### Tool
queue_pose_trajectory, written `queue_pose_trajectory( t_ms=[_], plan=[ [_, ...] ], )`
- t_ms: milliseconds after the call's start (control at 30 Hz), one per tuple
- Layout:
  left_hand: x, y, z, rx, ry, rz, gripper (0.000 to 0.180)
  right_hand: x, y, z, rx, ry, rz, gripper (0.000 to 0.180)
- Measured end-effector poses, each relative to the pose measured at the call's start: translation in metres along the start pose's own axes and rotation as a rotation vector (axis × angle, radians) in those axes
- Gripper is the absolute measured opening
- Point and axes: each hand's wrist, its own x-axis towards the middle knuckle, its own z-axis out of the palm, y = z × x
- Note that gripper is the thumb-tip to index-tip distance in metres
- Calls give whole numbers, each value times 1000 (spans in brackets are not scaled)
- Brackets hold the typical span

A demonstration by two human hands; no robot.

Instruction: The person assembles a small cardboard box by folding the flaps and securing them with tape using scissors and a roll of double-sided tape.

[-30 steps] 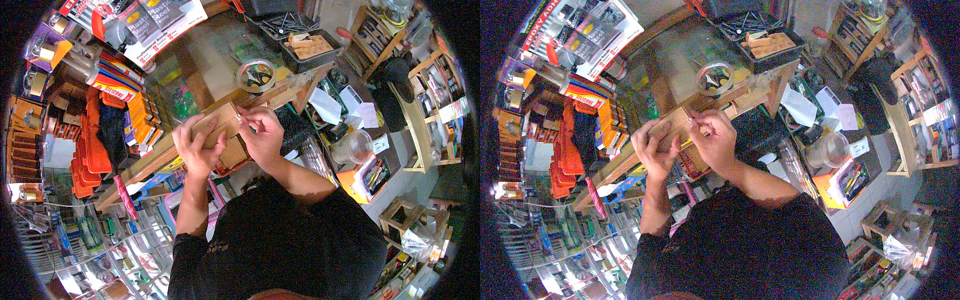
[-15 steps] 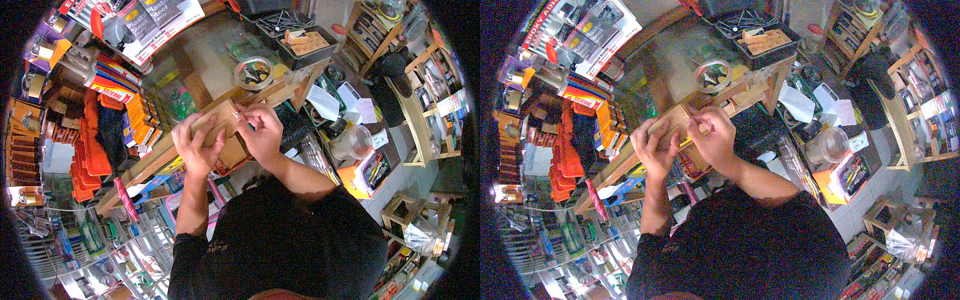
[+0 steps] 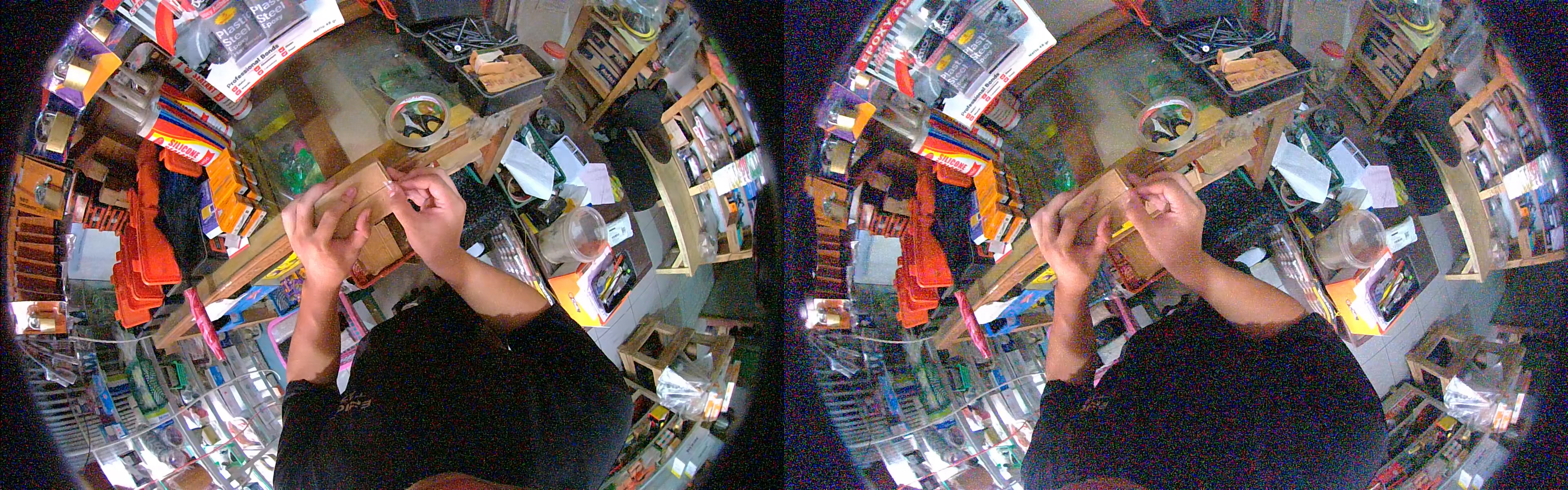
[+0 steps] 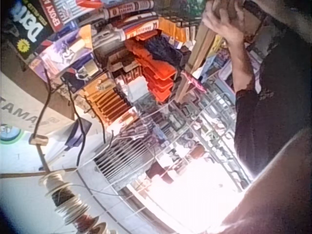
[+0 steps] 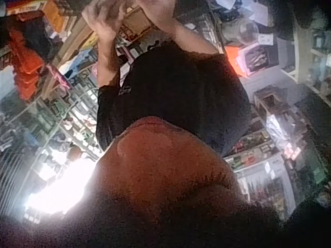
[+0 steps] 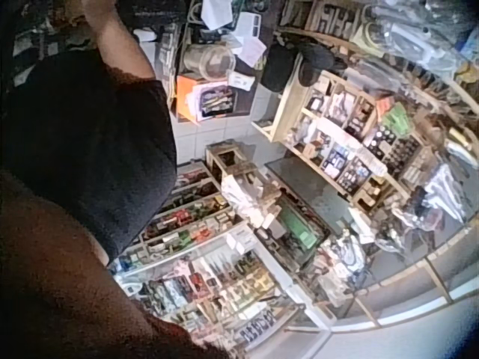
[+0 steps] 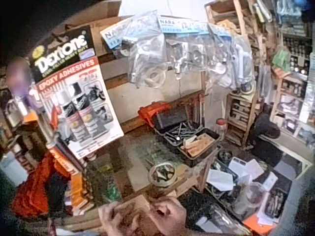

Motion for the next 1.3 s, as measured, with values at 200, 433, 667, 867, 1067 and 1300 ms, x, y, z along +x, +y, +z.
queue_pose_trajectory(
  t_ms=[200,433,667,867,1067,1300],
  plan=[
    [0,-1,0,-2,-2,4,39,5,1,-7,-22,-70,2,13],
    [0,-1,0,-6,-5,3,38,8,4,-10,-93,-54,-34,12],
    [-1,-3,1,-14,-1,12,38,10,5,-9,-160,18,-115,14],
    [0,0,0,-5,-8,8,38,9,6,-7,-102,34,-82,15],
    [0,0,-1,1,-16,-1,37,9,6,-11,-117,-90,-31,13],
    [1,-1,-1,11,-16,18,36,9,1,-4,-84,-45,-22,14]
  ],
)
